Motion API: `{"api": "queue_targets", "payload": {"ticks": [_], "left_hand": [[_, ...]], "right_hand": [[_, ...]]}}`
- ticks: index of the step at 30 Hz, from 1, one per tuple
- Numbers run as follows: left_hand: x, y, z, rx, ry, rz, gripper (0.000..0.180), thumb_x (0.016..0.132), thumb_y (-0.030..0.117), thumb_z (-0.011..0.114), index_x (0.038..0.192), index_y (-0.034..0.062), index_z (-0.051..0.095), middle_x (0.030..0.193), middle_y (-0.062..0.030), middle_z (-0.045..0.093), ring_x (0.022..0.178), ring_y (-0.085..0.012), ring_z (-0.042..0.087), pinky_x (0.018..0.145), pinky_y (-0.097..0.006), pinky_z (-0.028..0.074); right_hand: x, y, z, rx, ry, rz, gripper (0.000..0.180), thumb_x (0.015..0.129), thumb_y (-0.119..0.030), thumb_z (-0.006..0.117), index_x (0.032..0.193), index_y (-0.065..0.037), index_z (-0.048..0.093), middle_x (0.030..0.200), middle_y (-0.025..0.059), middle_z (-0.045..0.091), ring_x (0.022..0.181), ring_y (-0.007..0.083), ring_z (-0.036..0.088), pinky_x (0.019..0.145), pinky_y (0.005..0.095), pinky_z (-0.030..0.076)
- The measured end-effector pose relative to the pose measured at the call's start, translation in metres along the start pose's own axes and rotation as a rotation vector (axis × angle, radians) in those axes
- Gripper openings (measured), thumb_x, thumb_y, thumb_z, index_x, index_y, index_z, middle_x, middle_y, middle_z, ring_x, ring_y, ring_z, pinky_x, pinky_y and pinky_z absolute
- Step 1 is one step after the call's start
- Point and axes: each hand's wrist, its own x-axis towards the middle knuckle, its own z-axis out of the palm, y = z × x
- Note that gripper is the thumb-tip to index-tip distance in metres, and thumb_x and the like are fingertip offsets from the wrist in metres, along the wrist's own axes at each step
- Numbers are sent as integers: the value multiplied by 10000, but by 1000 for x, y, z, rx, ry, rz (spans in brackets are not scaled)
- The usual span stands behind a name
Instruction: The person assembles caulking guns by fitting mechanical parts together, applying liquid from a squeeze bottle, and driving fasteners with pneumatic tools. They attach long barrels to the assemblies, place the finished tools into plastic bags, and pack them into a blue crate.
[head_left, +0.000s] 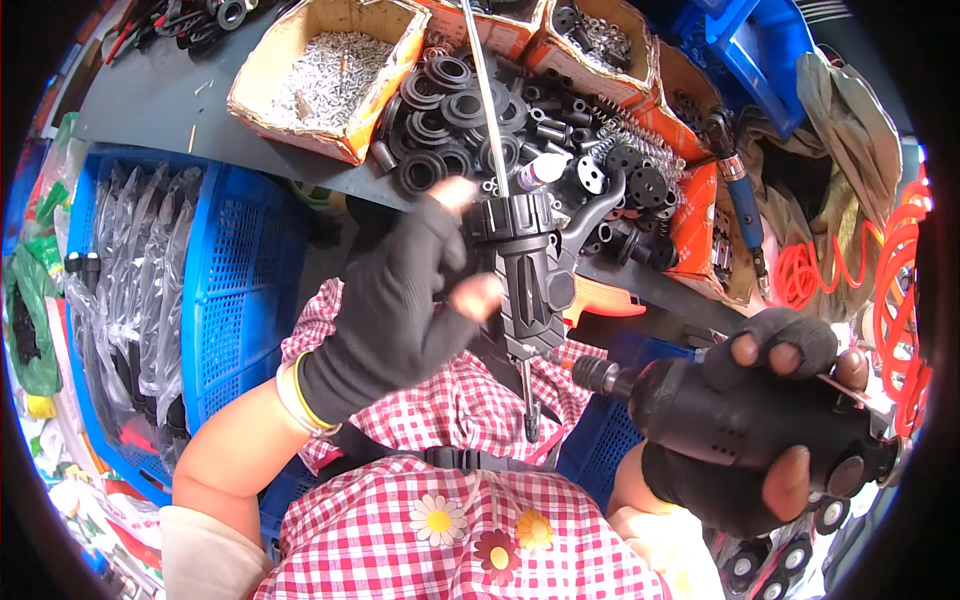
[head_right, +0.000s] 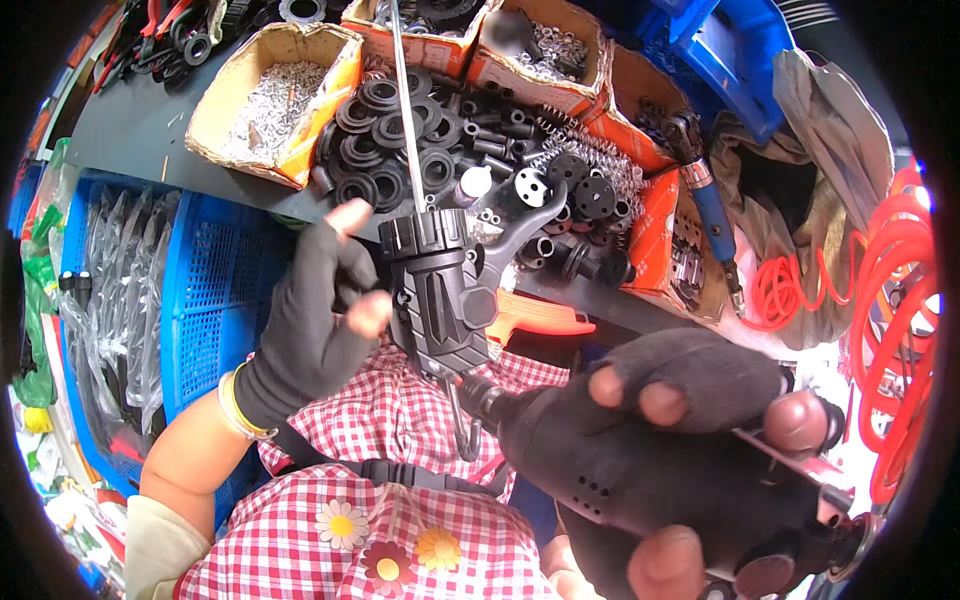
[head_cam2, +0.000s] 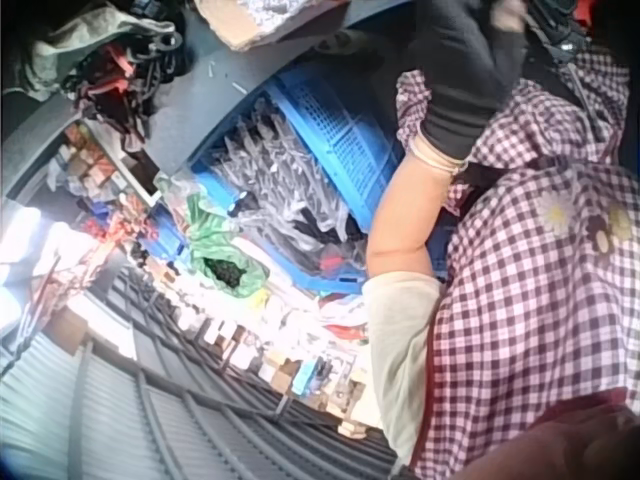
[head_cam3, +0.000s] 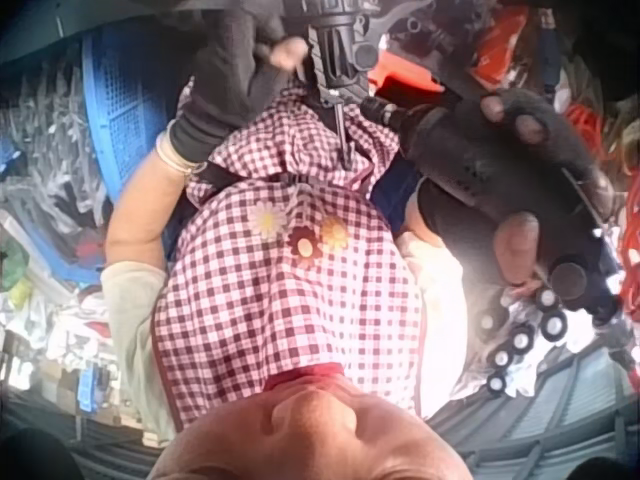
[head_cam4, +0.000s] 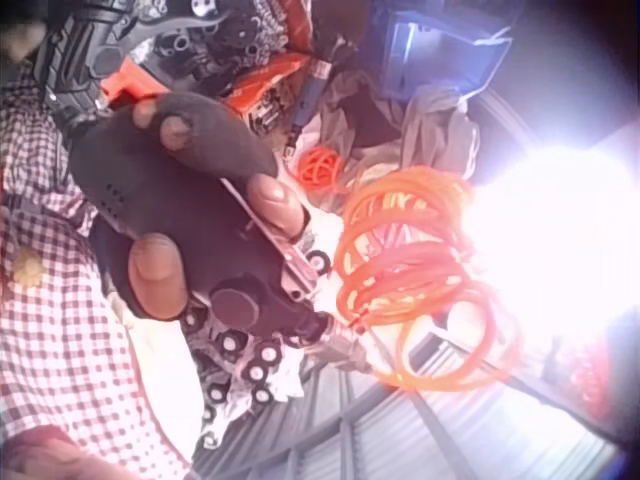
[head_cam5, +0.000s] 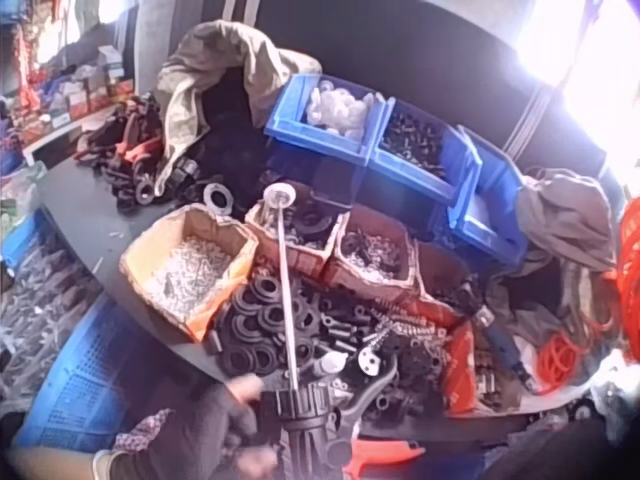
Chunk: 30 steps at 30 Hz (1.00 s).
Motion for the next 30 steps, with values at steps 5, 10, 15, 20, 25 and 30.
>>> {"api": "queue_targets", "payload": {"ticks": [5,10,15,20,25,30], "left_hand": [[-7,-1,23,-370,-154,-605,464,907,267,666,1273,21,522,1073,-133,650,920,-204,649,836,-344,518],[-8,9,43,-825,-141,-909,369,886,251,693,1157,19,601,988,-61,680,880,-124,639,819,-313,530],[-10,5,46,-816,-105,-898,349,872,266,702,1111,24,626,904,-77,692,841,-128,655,793,-313,537],[-14,3,47,-743,-130,-917,354,867,285,697,1108,36,623,911,-89,700,861,-173,683,806,-332,540],[-14,4,48,-798,-73,-869,382,864,276,696,1141,33,596,953,-108,693,876,-204,689,806,-346,541],[-13,6,47,-752,-93,-869,403,866,275,690,1161,23,580,980,-122,690,885,-220,688,807,-361,540]], "right_hand": [[-7,15,20,-27,87,-15,636,784,-170,669,1366,-8,472,1067,204,526,1016,293,534,885,403,500],[-5,17,16,-80,2,-2,627,780,-155,678,1354,-5,475,1048,208,537,988,292,549,875,406,514],[0,15,18,-44,17,33,603,793,-145,678,1347,-19,478,1069,219,531,979,297,550,890,407,528],[-3,12,14,-21,127,114,608,789,-144,685,1348,-28,477,1073,221,524,985,298,550,880,412,534],[-5,19,27,-88,129,68,611,788,-147,690,1350,-35,477,1048,203,535,959,295,557,852,411,530],[-6,24,12,-35,-148,7,595,763,-148,718,1304,-32,498,970,164,562,882,285,568,768,396,515]]}}
